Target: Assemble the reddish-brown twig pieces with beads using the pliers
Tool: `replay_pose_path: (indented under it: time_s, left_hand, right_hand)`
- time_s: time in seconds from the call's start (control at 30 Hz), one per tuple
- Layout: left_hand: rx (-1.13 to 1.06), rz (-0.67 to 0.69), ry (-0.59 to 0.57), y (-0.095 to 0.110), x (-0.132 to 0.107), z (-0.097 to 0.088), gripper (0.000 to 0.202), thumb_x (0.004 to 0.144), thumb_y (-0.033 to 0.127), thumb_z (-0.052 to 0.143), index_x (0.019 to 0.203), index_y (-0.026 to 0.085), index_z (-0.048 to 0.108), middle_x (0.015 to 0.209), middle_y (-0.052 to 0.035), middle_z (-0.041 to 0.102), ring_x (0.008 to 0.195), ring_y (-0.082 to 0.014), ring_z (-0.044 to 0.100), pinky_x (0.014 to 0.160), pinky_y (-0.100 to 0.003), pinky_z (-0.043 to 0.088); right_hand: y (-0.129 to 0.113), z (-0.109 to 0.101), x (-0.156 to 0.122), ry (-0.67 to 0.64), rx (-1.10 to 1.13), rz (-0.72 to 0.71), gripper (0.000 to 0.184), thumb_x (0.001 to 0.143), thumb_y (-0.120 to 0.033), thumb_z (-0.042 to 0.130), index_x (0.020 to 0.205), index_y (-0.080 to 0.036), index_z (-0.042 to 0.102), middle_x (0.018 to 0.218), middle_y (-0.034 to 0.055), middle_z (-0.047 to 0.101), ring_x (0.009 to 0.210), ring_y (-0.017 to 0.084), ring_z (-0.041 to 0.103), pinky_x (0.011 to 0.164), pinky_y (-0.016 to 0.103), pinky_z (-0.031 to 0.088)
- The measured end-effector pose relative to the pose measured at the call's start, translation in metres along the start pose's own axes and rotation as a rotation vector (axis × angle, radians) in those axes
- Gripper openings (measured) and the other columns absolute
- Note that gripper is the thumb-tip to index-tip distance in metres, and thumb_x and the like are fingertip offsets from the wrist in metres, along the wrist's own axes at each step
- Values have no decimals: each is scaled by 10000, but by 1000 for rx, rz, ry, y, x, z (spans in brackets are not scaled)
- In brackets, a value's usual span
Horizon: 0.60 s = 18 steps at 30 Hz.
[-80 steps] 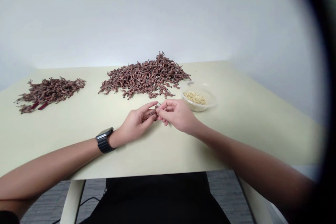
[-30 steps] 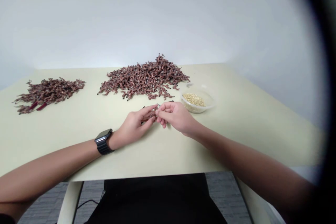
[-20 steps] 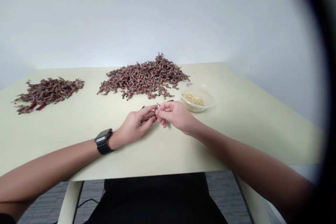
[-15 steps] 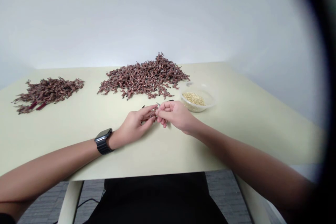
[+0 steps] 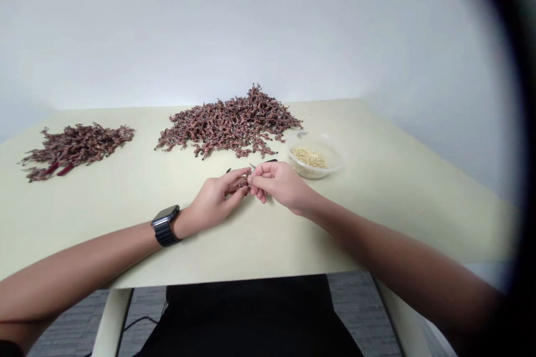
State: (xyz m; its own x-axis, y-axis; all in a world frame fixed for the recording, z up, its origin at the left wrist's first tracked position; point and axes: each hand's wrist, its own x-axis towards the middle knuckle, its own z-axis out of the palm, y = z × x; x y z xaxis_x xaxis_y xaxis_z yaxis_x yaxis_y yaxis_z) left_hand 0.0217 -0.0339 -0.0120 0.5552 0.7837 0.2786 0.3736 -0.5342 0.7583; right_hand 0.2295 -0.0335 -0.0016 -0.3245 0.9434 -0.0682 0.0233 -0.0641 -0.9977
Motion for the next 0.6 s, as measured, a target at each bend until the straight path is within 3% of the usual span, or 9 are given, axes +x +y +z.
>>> replay_pose_path:
  time_s: [0.6]
  left_hand:
    - [-28, -6, -15, 3, 0, -1, 481, 997, 286, 552, 1456, 142, 528, 1120, -99, 774, 991, -195, 753, 904, -309, 604]
  right_hand:
    - [-3, -2, 1, -34, 5, 14, 64, 806, -209, 664, 754, -173, 660, 669, 23, 704, 529, 103, 586, 509, 235, 488]
